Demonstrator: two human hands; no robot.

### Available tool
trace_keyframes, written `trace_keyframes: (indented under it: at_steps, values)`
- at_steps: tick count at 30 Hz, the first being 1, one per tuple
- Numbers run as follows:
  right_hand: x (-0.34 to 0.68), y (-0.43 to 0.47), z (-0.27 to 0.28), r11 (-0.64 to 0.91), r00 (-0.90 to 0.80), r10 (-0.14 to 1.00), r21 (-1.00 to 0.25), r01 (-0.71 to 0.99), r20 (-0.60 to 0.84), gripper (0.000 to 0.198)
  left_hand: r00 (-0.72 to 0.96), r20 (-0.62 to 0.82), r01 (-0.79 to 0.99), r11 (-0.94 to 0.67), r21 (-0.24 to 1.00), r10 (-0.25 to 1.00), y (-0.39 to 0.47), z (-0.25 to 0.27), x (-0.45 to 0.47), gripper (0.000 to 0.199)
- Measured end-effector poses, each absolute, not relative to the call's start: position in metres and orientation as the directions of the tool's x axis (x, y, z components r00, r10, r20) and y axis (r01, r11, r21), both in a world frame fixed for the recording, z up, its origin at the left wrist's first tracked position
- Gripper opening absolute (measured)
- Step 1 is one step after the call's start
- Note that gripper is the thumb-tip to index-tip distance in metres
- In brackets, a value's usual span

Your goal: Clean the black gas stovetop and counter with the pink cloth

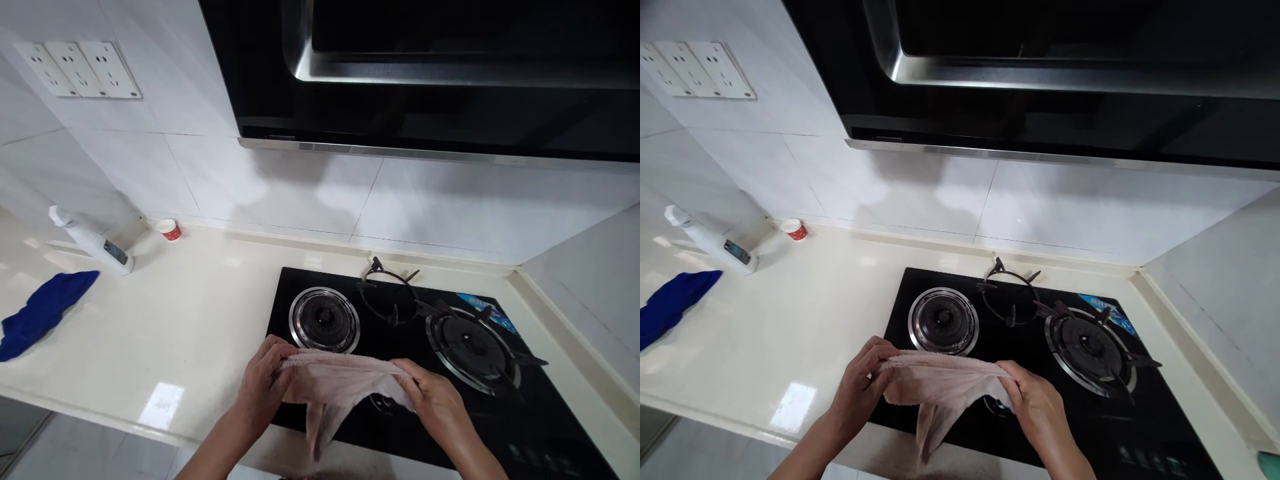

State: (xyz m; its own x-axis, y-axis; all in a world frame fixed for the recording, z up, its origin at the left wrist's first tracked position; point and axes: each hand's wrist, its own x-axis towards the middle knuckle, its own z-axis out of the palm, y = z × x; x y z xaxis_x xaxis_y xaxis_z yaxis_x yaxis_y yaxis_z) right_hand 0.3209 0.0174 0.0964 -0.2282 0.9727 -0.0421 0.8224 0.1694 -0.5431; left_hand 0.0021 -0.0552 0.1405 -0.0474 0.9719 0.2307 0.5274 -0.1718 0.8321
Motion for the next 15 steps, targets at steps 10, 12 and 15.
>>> trace_keyframes:
  at_steps: [10,12,15]
  values:
    - [0.346,0.023,0.084,-0.085,0.033,0.996,-0.708,0.702,-0.086,0.041,0.253,0.039,0.585,-0.185,0.79,0.967,-0.076,0.076,0.017,0.026]
    - [0.328,0.026,0.087,-0.158,0.214,0.975,-0.873,0.461,-0.064,0.044,0.333,0.058,0.475,-0.22,0.852,0.941,-0.077,0.071,0.032,0.032]
    - [0.296,0.039,0.093,-0.036,0.525,0.849,-0.987,0.156,0.052,0.044,0.487,0.11,0.279,-0.274,0.92,0.866,-0.073,0.065,0.057,0.034]
